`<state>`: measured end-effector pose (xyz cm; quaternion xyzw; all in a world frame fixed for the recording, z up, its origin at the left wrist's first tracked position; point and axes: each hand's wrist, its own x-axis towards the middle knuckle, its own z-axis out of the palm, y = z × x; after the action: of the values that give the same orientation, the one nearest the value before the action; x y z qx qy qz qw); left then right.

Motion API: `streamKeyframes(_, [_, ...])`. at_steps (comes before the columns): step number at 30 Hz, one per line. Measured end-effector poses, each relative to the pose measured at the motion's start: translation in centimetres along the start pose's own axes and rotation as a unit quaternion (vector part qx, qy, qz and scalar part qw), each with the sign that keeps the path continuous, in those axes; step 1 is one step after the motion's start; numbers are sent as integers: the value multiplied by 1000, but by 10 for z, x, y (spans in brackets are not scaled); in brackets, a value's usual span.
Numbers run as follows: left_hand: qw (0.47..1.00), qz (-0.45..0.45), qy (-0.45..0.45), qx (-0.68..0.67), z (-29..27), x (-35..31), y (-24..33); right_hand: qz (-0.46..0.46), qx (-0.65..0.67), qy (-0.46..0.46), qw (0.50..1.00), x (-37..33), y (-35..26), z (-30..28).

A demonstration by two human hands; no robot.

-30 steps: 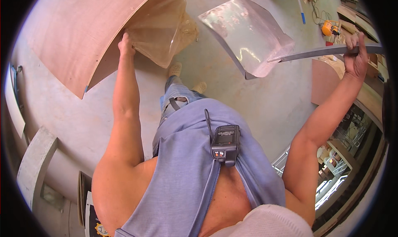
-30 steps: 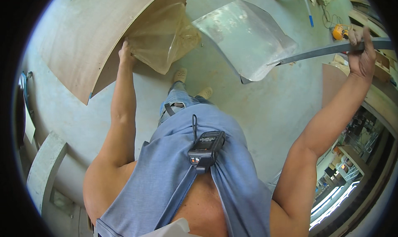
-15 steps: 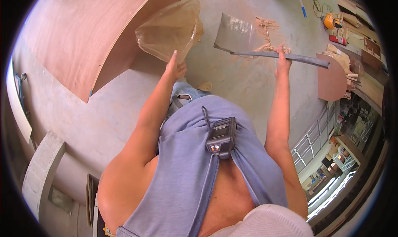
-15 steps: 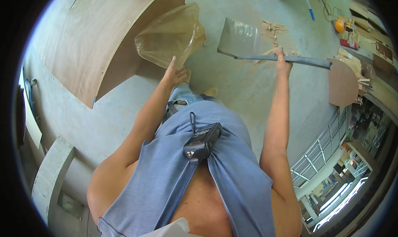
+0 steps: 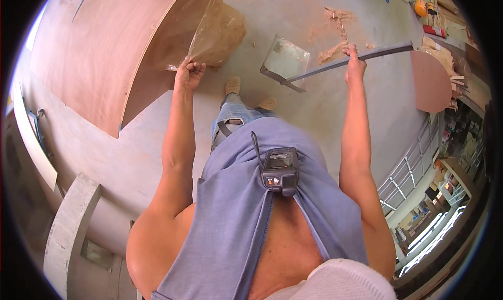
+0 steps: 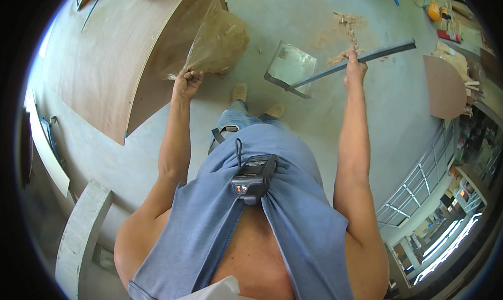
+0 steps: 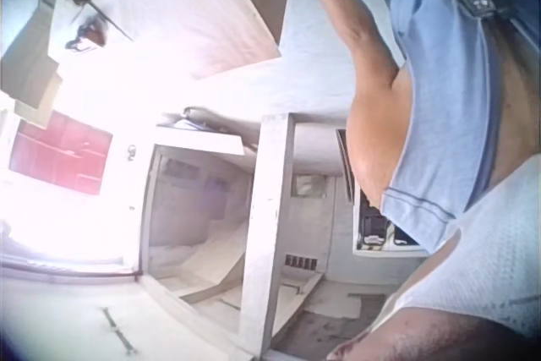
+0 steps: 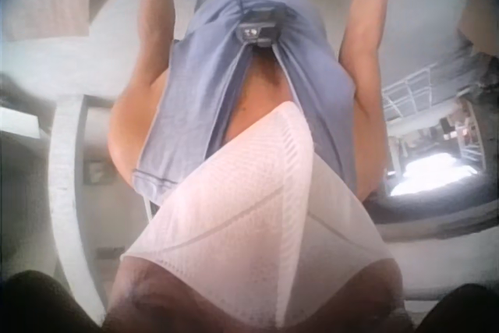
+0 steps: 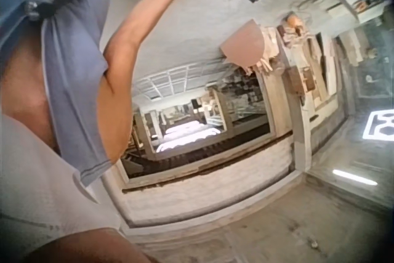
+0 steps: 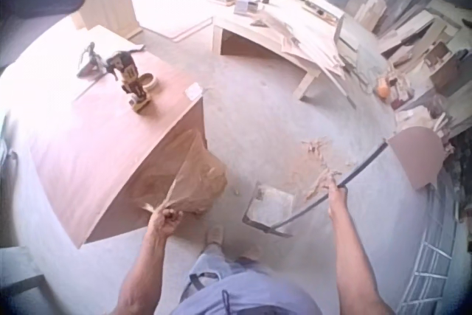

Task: The recorder uses a broom and a handheld dustpan to sweep up wood shavings and debris from a concrete floor in a workshop.

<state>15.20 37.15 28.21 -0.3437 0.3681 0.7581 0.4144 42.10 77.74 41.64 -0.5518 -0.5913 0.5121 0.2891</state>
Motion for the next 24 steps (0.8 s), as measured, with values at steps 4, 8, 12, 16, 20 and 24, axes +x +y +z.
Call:
streamKeyframes(4, [999,-8,-22,29,8,-13,-5,57,-52,5,997,5,12,0])
streamKeyframes(8, [999,16,14,41,12,-30,-18,133,-92,-4,987,8,40,13])
streamKeyframes(12, [991,-27,-86,100,32,-57,-45,138,-19,53,989,-5,87,38])
streamKeyframes(16, [912,-229,-153,304,71,-54,-104,104,-60,-33,992,-4,78,68])
streamKeyframes(20, [897,-307,-126,294,172,-14,-184,33,-123,-64,990,2,24,65])
streamKeyframes(24, [832,-116,-456,294,248,76,-241,-110,-163,-146,970,9,-5,55])
